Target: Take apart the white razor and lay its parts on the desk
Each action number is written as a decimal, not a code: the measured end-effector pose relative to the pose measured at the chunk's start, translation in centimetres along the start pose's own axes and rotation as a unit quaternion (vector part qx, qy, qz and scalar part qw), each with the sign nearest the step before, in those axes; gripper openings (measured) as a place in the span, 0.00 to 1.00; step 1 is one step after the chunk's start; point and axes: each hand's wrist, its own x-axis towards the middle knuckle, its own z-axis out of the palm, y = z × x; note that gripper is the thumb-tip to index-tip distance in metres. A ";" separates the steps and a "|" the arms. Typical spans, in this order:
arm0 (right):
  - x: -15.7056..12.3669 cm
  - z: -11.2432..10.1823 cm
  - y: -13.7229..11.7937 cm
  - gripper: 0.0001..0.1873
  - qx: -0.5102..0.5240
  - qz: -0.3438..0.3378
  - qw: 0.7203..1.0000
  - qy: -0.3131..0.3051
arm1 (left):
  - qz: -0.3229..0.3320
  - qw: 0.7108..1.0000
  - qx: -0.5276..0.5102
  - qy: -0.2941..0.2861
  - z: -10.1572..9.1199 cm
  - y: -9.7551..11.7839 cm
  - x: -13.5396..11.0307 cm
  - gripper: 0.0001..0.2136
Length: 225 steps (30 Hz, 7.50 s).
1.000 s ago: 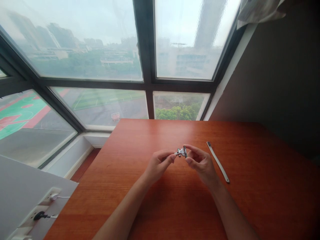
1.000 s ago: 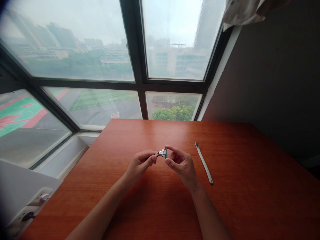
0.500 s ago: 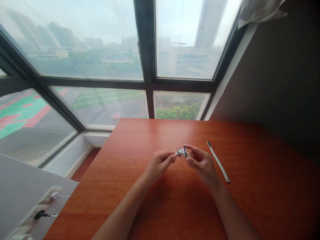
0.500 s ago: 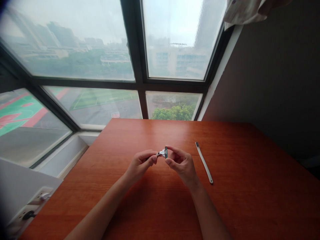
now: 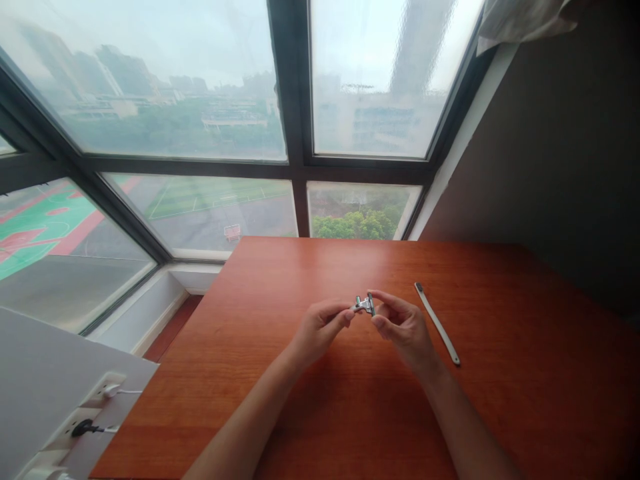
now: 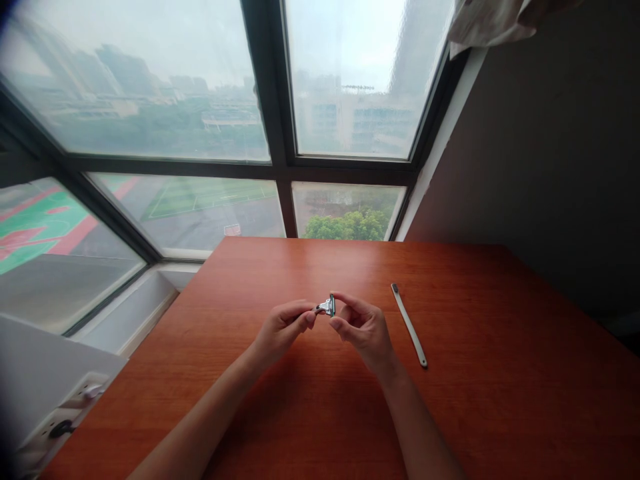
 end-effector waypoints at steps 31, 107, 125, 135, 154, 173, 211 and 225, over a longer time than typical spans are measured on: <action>0.0 -0.3 -0.3 0.22 -0.020 0.008 1.000 -0.006 | -0.043 0.999 -0.026 0.018 0.3 -0.5 -0.1 0.15; 0.2 0.3 0.9 0.14 -0.346 -0.149 0.917 0.133 | -0.166 0.967 -0.190 -0.027 0.7 -1.2 0.2 0.21; 0.5 0.5 0.9 0.15 -0.281 -0.086 0.945 0.142 | -0.145 0.968 -0.203 0.022 0.6 -1.4 0.2 0.18; 0.1 2.1 1.1 0.11 -0.315 -0.096 0.944 0.013 | -0.176 0.949 -0.258 0.043 1.3 -1.2 0.1 0.20; 0.9 -6.9 1.6 0.06 -0.605 0.073 0.776 0.162 | -0.155 0.979 -0.122 0.040 2.0 -1.8 -0.1 0.20; 0.9 -7.4 1.0 0.12 -0.683 0.196 0.695 0.112 | -0.147 0.988 -0.052 0.003 1.9 -2.5 -0.2 0.17; 2.6 -1.3 1.5 0.01 -0.569 -0.014 0.808 -0.150 | -0.122 0.992 -0.001 0.031 1.2 -4.1 -0.2 0.14; -5.0 -17.2 0.7 0.18 -0.569 0.093 0.816 0.051 | -0.137 0.990 0.006 0.021 1.1 -4.1 -0.3 0.15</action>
